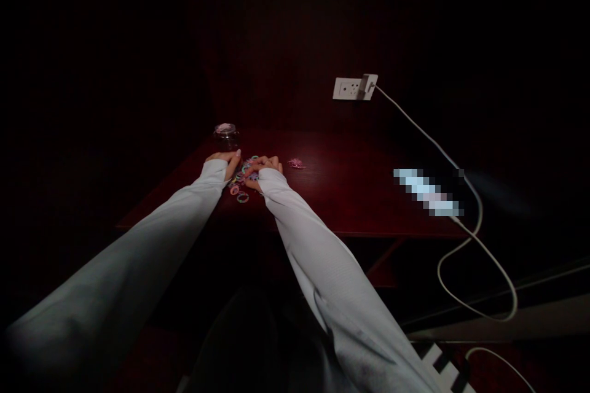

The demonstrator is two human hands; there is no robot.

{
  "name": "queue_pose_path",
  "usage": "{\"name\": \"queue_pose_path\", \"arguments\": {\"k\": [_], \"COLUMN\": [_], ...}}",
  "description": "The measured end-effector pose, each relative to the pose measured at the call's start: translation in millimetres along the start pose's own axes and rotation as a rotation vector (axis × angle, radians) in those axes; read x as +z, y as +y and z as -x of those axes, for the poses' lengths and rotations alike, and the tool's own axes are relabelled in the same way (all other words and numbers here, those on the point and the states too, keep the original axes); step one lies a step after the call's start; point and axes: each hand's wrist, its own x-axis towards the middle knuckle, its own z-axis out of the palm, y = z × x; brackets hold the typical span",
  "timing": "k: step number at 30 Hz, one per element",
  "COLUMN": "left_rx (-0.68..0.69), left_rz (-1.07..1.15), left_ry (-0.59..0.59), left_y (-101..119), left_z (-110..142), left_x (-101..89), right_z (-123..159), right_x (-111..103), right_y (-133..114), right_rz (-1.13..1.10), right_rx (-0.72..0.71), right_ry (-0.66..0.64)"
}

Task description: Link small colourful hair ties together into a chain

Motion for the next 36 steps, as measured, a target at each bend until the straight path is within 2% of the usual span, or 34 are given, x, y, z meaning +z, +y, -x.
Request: {"name": "queue_pose_path", "arguments": {"k": [7, 17, 20, 24, 29, 36], "left_rx": [0.039, 0.035, 0.117, 0.250, 0.302, 0.253], "left_rz": [0.042, 0.098, 0.148, 0.174, 0.235, 0.245], "left_ry": [0.039, 0.031, 0.024, -0.041, -0.019, 0.008], "left_y": [-4.8, -7.1, -7.0, -7.3, -9.0, -14.1], "left_z": [-1.2, -1.4, 0.1, 1.7, 0.7, -2.5], "left_x": [6.3, 9.2, 7.8, 4.5, 4.5, 9.6], "right_z": [0.3, -5.3, -8.2, -11.8, -12.1, -9.8], "right_x": [1.7, 5.3, 5.7, 4.9, 5.6, 2.2], "right_y": [1.0, 6.8, 11.6, 17.0, 17.8, 16.1], "right_rz": [-0.023, -0.138, -0.188, -0.216, -0.208, -0.163], "right_rx": [0.027, 0.036, 0.022, 0.059, 0.076, 0.132], "right_ry": [0.011, 0.119, 0.144, 0.165, 0.206, 0.133]}}
